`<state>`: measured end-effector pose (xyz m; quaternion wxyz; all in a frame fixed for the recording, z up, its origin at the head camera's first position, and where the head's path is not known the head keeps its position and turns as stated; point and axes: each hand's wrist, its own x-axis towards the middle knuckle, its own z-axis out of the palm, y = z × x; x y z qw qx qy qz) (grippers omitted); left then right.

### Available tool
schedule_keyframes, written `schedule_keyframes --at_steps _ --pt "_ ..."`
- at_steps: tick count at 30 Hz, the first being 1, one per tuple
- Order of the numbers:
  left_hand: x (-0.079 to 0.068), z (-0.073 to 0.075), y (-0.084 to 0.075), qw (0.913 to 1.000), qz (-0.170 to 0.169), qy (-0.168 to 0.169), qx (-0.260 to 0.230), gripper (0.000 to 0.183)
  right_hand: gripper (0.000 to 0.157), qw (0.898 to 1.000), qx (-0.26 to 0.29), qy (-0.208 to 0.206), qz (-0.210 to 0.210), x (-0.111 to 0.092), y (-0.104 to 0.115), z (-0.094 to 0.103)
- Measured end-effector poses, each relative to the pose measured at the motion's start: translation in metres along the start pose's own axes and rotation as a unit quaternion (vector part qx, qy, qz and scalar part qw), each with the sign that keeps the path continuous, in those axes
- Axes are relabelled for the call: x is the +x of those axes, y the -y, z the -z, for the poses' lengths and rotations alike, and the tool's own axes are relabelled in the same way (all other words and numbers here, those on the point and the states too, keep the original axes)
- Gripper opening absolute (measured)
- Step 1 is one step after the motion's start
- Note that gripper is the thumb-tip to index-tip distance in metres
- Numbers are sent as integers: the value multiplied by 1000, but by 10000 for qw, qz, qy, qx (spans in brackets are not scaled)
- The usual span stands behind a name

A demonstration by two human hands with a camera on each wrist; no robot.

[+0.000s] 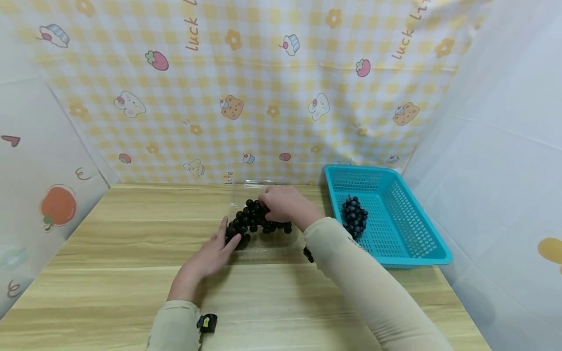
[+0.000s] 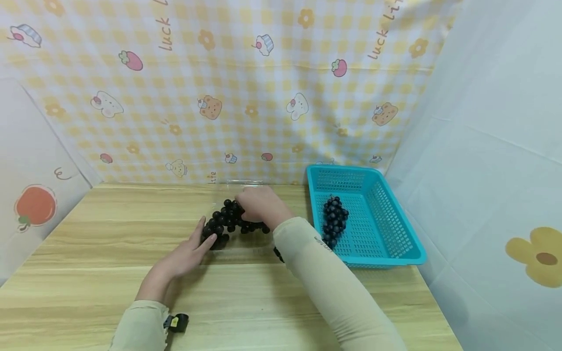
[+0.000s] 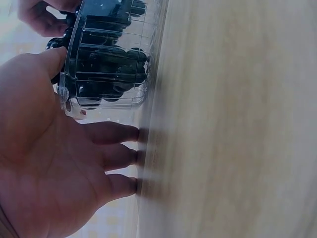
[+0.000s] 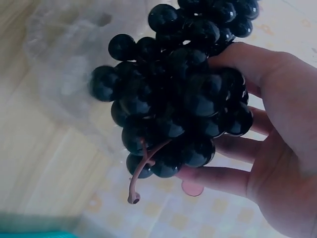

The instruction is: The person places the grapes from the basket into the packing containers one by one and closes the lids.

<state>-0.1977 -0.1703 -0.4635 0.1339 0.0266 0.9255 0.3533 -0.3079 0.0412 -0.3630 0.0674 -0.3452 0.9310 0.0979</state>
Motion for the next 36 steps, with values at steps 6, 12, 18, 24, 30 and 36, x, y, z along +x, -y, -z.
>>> schedule_keyframes --at_steps 6,12,18,24,30,36 --pt "1 0 0 10000 -88 -10 32 91 46 9993 -339 -133 13 0 -1 -11" --pt "1 0 1 9999 -99 -15 73 92 61 9987 -503 -94 -50 -1 1 -18" --pt "0 -2 1 10000 -42 -38 64 92 81 9993 -311 12 -219 -6 5 -21" --pt "0 -3 1 10000 -41 -15 4 92 120 9981 -110 218 -569 -13 8 -29" --pt "1 -5 4 10000 -40 -21 58 94 120 9977 -420 159 -511 -13 9 -45" --pt "1 -5 5 9999 -108 -41 29 95 98 9956 -888 -201 -207 -10 6 -51"
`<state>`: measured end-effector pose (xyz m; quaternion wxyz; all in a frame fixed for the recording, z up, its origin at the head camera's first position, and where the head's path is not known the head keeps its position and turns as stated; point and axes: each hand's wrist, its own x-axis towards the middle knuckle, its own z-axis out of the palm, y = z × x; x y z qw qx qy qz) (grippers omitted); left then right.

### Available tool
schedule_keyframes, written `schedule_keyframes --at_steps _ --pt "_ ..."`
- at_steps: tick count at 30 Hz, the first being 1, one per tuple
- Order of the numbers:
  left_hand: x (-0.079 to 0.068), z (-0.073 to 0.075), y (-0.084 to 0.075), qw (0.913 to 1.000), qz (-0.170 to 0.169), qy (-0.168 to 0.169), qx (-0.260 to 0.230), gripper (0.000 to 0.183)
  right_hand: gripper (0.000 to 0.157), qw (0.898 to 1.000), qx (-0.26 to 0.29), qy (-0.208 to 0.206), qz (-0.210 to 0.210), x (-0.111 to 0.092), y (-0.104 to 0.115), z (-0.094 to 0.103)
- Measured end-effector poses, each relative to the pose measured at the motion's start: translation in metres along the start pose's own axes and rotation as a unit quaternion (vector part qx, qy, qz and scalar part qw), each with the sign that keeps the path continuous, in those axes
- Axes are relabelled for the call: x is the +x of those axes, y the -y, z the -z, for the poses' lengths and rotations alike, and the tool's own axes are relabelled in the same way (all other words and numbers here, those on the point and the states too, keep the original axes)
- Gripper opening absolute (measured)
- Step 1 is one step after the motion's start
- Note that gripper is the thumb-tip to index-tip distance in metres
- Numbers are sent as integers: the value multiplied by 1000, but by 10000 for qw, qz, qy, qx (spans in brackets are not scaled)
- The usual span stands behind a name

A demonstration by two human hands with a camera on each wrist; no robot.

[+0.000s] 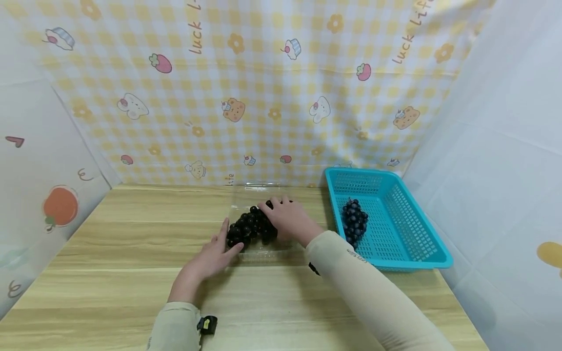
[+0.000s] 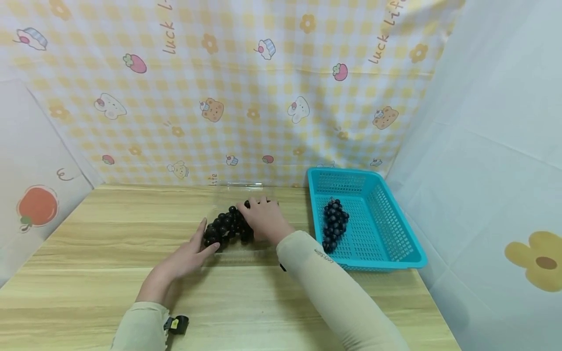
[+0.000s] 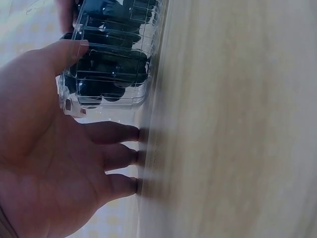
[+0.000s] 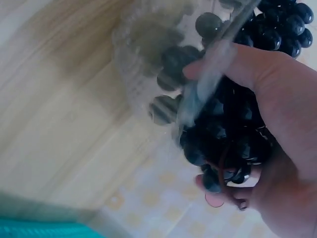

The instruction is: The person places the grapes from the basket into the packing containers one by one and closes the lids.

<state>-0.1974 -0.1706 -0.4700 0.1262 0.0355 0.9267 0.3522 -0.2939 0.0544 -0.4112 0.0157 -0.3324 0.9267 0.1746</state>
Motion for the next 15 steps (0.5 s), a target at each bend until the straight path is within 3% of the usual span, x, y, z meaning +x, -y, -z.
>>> schedule_keyframes --at_steps 4,10,15 --pt "0 1 2 10000 -29 25 -75 95 99 9998 -114 -108 155 1 -5 -3" --pt "1 1 2 9999 -35 56 -79 96 117 9995 272 17 132 -1 -12 -11" --pt "2 2 2 10000 -3 64 -55 98 125 9995 289 112 99 -2 -12 -3"
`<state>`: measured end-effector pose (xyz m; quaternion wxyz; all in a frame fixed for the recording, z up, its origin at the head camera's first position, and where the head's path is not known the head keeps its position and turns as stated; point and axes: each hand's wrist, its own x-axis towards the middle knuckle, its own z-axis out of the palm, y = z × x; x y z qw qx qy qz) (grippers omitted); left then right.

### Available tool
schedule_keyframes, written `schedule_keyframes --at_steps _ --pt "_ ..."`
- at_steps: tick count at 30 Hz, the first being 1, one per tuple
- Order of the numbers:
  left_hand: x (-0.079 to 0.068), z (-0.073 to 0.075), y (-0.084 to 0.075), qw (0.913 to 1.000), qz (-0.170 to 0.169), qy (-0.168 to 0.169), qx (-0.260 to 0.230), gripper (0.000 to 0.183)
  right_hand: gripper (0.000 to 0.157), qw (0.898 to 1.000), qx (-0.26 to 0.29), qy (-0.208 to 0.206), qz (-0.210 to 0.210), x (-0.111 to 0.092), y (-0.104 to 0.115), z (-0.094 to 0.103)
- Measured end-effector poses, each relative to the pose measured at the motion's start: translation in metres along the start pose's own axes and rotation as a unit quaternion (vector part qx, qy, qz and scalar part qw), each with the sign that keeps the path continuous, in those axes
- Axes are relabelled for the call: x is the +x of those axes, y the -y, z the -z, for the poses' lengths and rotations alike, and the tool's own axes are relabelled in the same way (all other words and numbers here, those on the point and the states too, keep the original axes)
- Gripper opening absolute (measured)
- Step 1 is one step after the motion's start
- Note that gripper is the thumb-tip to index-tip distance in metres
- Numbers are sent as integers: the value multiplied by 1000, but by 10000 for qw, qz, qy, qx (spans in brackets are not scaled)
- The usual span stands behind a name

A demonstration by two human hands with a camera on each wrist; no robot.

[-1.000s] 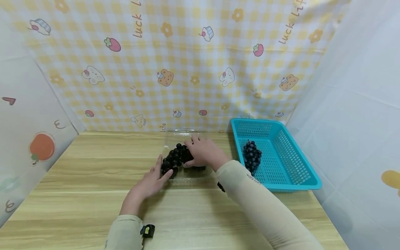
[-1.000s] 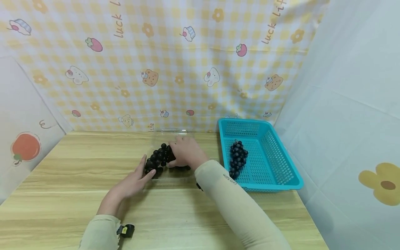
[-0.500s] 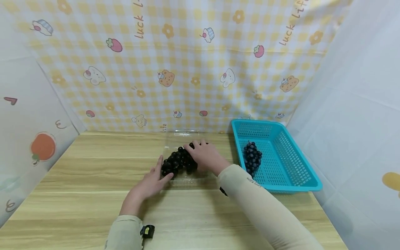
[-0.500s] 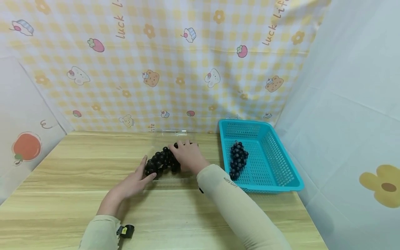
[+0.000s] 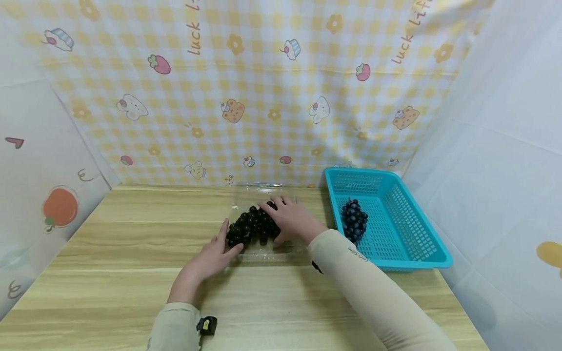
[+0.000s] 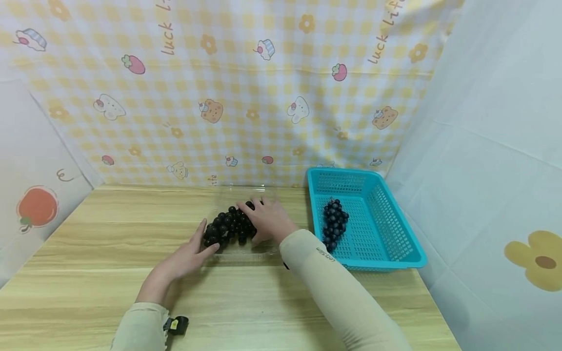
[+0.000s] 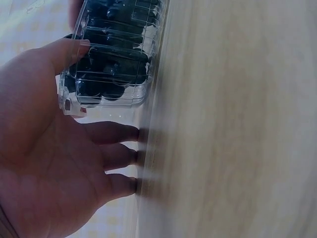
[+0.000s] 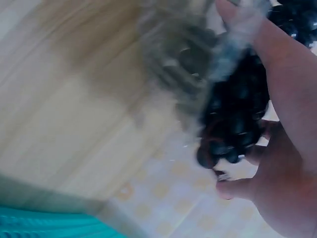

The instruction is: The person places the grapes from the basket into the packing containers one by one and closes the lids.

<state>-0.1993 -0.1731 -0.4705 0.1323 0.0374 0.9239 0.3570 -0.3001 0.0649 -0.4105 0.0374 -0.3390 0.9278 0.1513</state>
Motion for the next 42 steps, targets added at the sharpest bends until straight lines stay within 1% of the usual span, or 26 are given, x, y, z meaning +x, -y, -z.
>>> schedule_keyframes --at_steps 3,8,10,12,15,21,25,29,33,36,38,42 --pt "0 0 1 10000 19 0 -2 98 117 9997 -126 -95 169 0 9 11" --pt "1 1 1 10000 27 7 -20 96 84 9941 -417 -621 784 0 31 25" --pt "1 1 1 10000 22 2 -35 95 73 9909 -494 -802 958 0 40 28" --pt "1 1 1 10000 2 -19 -26 95 65 9889 -539 -914 1043 1 47 29" --pt "0 -1 2 10000 1 -30 -15 96 59 9880 -582 -917 1100 4 54 27" --pt "-1 -1 1 10000 -2 -20 3 97 54 9897 -551 -690 1130 18 59 18" --pt "-1 0 0 10000 -9 -24 -43 96 55 9918 -367 -411 1149 26 59 23" --pt "-1 0 1 10000 7 -33 -16 98 54 9927 -222 45 1181 30 60 30" --pt "0 -1 3 10000 24 -38 8 101 61 9921 268 643 1048 34 59 36" --pt "0 -1 4 10000 31 -54 40 102 63 9885 713 960 921 37 58 39" --pt "-1 -1 4 10000 24 -58 63 103 62 9863 920 1040 893 39 58 41" --pt "-1 -2 1 10000 -5 -63 48 105 60 9825 1226 1060 914 41 57 44"
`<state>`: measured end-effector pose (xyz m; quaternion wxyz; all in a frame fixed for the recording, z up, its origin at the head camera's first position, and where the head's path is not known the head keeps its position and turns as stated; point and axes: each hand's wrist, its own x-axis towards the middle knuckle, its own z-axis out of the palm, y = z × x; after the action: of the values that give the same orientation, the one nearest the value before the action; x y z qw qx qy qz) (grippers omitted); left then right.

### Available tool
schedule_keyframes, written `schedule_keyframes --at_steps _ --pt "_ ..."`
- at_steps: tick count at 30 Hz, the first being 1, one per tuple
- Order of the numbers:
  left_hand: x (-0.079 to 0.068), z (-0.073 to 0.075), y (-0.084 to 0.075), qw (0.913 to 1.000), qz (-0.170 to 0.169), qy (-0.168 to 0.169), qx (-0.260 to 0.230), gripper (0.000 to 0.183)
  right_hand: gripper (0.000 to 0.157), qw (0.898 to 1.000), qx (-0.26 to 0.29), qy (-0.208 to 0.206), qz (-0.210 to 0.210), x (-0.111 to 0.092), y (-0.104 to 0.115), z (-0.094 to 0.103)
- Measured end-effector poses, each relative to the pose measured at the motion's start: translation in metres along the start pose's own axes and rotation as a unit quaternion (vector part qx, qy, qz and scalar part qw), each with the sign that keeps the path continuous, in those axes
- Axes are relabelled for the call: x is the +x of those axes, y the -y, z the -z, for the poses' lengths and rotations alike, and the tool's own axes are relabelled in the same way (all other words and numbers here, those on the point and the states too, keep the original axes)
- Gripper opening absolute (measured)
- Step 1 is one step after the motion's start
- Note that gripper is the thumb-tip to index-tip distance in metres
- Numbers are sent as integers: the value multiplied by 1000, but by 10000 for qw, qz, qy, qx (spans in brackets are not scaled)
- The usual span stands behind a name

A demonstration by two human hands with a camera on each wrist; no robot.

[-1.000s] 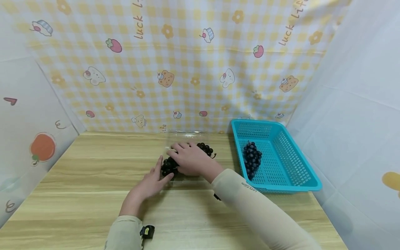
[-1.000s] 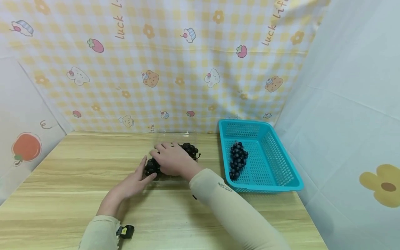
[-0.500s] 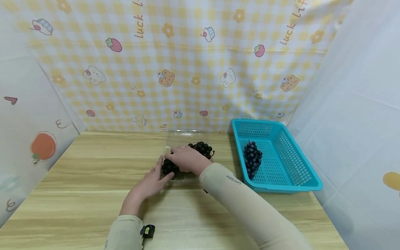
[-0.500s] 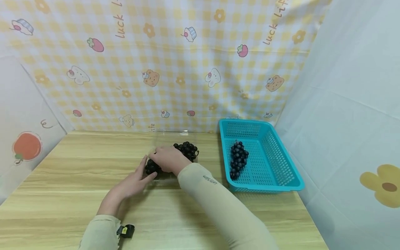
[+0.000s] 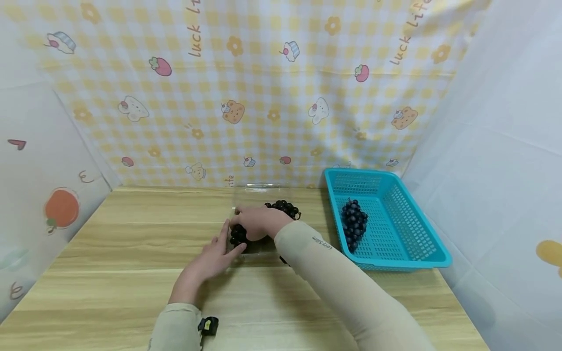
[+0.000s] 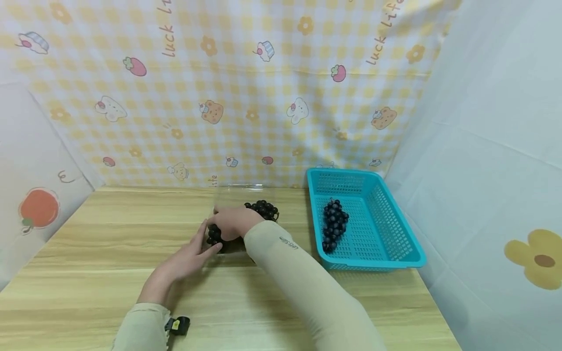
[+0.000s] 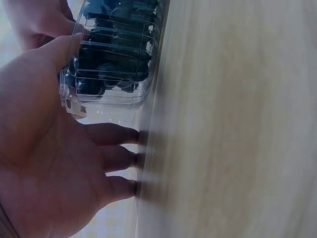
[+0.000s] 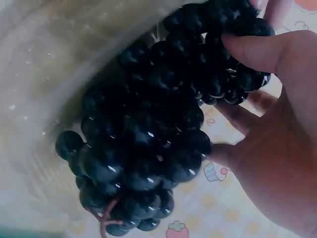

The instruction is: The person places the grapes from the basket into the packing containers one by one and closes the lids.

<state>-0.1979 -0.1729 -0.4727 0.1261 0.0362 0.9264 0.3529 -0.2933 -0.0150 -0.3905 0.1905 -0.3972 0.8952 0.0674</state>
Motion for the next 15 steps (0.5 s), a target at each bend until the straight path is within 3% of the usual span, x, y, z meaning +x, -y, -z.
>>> schedule_keyframes --at_steps 4,9,15 --pt "0 -2 -2 10000 -20 -27 9 108 57 9994 316 157 -40 1 -1 1" --pt "-1 -1 -4 10000 -49 -61 60 111 62 9973 518 358 -385 4 3 1" --pt "-2 0 -4 10000 1 -22 66 109 60 9980 363 -20 -516 7 8 0"
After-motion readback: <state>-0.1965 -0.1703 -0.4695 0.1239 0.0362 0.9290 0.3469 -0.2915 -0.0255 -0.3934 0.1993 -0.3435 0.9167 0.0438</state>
